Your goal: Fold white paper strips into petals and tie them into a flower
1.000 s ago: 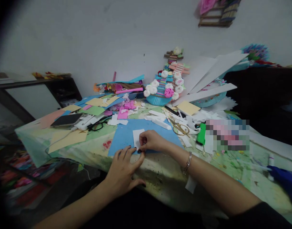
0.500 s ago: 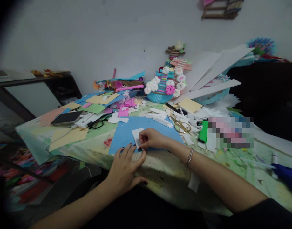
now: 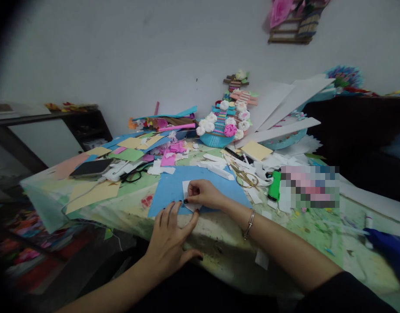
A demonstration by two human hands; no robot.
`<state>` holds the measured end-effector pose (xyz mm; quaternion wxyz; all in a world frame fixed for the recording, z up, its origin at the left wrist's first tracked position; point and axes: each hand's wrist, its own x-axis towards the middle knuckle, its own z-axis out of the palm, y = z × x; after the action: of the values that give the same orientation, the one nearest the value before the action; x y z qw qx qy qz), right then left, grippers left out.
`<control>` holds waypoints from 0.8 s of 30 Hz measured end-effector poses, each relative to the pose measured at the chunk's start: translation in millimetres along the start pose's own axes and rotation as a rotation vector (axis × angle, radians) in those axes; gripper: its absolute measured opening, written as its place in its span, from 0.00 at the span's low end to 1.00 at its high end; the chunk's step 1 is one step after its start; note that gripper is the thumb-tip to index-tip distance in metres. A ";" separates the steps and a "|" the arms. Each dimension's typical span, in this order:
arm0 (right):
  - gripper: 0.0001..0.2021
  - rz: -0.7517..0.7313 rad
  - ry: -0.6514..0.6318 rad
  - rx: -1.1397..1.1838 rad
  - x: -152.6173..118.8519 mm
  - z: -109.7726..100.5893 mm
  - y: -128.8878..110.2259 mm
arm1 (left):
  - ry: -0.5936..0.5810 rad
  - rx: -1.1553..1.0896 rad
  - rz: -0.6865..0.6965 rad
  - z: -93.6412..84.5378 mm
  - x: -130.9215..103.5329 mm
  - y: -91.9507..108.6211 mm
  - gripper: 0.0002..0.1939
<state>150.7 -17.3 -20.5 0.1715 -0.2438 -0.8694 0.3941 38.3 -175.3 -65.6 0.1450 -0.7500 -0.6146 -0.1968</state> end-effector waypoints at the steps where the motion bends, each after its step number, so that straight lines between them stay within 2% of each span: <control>1: 0.11 -0.005 -0.030 0.000 -0.9 -2.8 -0.6 | 0.004 -0.005 0.001 0.2 0.1 -0.1 0.46; 4: 0.13 -0.022 -0.113 -0.032 -2.6 -9.0 -3.9 | 0.004 -0.010 0.006 0.7 0.7 -0.5 0.45; 6: 0.13 -0.031 -0.123 -0.077 -1.3 -8.5 -5.7 | 0.003 -0.007 0.014 1.2 1.1 -0.5 0.45; 13: 0.11 -0.033 0.044 -0.233 15.8 12.7 -7.1 | 0.007 0.022 0.048 2.7 0.2 0.3 0.45; 16: 0.11 -0.013 0.117 -0.252 17.0 10.6 -7.0 | 0.026 0.035 0.047 4.4 -0.2 0.2 0.44; 20: 0.13 0.035 0.231 -0.252 -0.3 -9.2 -4.3 | 0.059 0.053 0.065 8.3 -0.6 -0.3 0.45; 24: 0.15 0.075 0.184 -0.259 -27.9 -16.9 -0.6 | 0.071 0.061 0.091 10.0 -1.2 0.1 0.43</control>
<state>181.7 -23.0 -12.3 0.2028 -0.3314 -0.8838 0.2608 39.4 -171.8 -75.0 0.1983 -0.7651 -0.5797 -0.1979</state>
